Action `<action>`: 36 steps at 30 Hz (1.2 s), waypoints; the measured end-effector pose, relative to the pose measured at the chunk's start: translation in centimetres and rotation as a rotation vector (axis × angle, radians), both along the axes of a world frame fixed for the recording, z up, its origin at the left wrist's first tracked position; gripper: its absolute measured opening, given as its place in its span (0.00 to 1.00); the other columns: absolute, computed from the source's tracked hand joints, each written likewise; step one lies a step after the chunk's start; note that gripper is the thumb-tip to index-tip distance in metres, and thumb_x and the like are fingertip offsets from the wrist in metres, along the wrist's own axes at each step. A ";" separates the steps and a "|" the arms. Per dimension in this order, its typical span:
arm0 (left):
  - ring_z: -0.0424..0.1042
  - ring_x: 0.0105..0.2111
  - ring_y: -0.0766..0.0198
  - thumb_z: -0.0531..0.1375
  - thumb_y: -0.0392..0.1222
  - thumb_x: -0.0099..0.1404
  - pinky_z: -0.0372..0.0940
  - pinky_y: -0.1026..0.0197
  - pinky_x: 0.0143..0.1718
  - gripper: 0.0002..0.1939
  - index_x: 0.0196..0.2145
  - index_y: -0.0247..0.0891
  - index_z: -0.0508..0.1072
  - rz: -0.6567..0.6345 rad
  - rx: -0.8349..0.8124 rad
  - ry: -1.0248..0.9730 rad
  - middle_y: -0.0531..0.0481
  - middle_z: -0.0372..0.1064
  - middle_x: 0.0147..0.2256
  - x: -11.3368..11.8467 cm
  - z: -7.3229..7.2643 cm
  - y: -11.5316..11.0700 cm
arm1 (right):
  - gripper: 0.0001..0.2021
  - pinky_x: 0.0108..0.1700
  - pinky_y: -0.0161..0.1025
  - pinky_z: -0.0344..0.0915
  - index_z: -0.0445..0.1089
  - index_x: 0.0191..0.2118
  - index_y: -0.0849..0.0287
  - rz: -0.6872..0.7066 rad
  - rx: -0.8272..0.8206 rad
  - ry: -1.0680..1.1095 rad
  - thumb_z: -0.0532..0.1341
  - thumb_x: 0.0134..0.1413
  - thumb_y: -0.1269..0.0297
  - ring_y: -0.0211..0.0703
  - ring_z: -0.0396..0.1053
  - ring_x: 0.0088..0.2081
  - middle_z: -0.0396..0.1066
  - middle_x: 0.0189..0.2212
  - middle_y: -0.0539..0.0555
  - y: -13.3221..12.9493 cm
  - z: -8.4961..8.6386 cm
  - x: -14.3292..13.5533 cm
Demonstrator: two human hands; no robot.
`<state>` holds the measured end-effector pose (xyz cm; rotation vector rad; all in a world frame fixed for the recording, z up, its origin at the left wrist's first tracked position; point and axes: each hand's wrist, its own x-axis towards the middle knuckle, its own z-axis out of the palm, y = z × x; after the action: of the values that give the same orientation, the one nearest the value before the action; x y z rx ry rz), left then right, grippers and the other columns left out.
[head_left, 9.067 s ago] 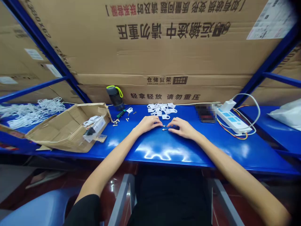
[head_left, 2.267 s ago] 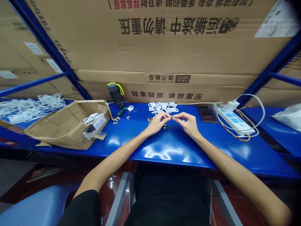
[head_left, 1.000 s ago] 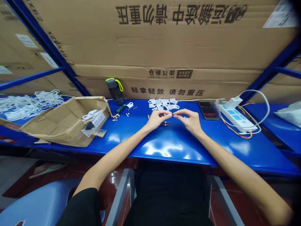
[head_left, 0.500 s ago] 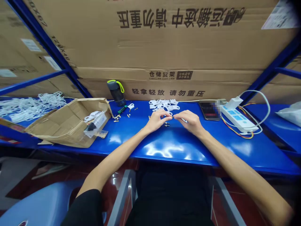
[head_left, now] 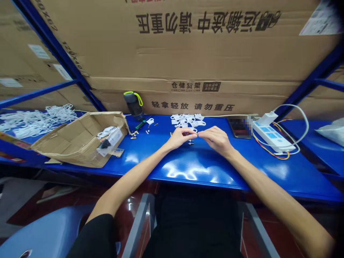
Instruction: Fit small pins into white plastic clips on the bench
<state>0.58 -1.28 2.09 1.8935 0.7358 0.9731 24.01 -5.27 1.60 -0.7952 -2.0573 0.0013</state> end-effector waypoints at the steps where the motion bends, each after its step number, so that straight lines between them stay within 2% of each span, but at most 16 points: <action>1: 0.71 0.31 0.62 0.71 0.61 0.60 0.63 0.60 0.34 0.22 0.38 0.37 0.87 -0.008 -0.014 -0.010 0.45 0.81 0.36 0.0 0.0 0.0 | 0.08 0.44 0.50 0.74 0.82 0.41 0.47 0.001 0.009 -0.005 0.64 0.69 0.56 0.50 0.82 0.41 0.85 0.41 0.54 0.0 0.1 0.0; 6: 0.74 0.33 0.61 0.72 0.62 0.60 0.65 0.60 0.35 0.23 0.39 0.37 0.87 -0.027 -0.038 -0.006 0.44 0.82 0.38 -0.1 -0.2 0.2 | 0.09 0.40 0.47 0.72 0.81 0.39 0.48 -0.006 0.055 -0.039 0.63 0.70 0.59 0.47 0.81 0.38 0.85 0.40 0.53 -0.1 0.0 0.1; 10: 0.76 0.35 0.59 0.71 0.62 0.60 0.68 0.58 0.37 0.25 0.41 0.36 0.86 -0.050 -0.071 0.005 0.43 0.82 0.39 -0.2 -0.3 0.5 | 0.08 0.41 0.46 0.72 0.82 0.39 0.48 -0.017 0.083 -0.039 0.64 0.70 0.59 0.47 0.81 0.39 0.85 0.41 0.53 -0.1 -0.2 0.1; 17: 0.73 0.32 0.62 0.72 0.62 0.61 0.64 0.59 0.34 0.25 0.39 0.35 0.86 -0.006 -0.042 -0.014 0.43 0.82 0.37 0.1 0.1 0.2 | 0.07 0.36 0.45 0.68 0.81 0.38 0.48 -0.109 0.110 -0.096 0.65 0.69 0.59 0.46 0.79 0.36 0.85 0.40 0.52 -0.5 0.5 0.3; 23: 0.76 0.36 0.58 0.72 0.63 0.59 0.68 0.58 0.38 0.25 0.39 0.37 0.87 -0.013 -0.055 -0.017 0.43 0.82 0.38 0.3 0.0 0.1 | 0.11 0.37 0.45 0.72 0.80 0.34 0.49 -0.058 0.090 -0.047 0.64 0.69 0.57 0.46 0.76 0.32 0.83 0.35 0.53 -0.3 0.7 -0.2; 27: 0.74 0.34 0.59 0.71 0.62 0.60 0.66 0.58 0.38 0.23 0.38 0.37 0.87 -0.001 -0.037 -0.025 0.44 0.82 0.38 0.3 0.1 0.1 | 0.10 0.40 0.48 0.75 0.81 0.38 0.47 -0.007 0.005 0.038 0.63 0.69 0.54 0.49 0.78 0.35 0.83 0.35 0.53 -0.3 0.5 -0.7; 31: 0.69 0.31 0.63 0.70 0.59 0.64 0.63 0.59 0.36 0.20 0.40 0.39 0.87 0.050 0.050 -0.030 0.46 0.81 0.36 0.0 0.2 0.1 | 0.09 0.45 0.50 0.76 0.82 0.43 0.47 -0.002 -0.077 0.166 0.65 0.67 0.53 0.51 0.79 0.38 0.84 0.39 0.53 -0.7 0.8 -0.9; 36: 0.67 0.30 0.63 0.68 0.58 0.68 0.63 0.58 0.36 0.17 0.41 0.42 0.87 0.143 0.257 0.029 0.47 0.79 0.35 -0.4 0.3 0.1 | 0.09 0.40 0.47 0.75 0.83 0.43 0.48 -0.030 -0.165 0.244 0.67 0.65 0.52 0.49 0.78 0.36 0.83 0.38 0.52 -0.9 1.0 -0.9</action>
<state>0.20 -1.15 2.36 2.1018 0.8030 1.1786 23.14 -6.17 2.59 -0.8810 -1.8299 0.2433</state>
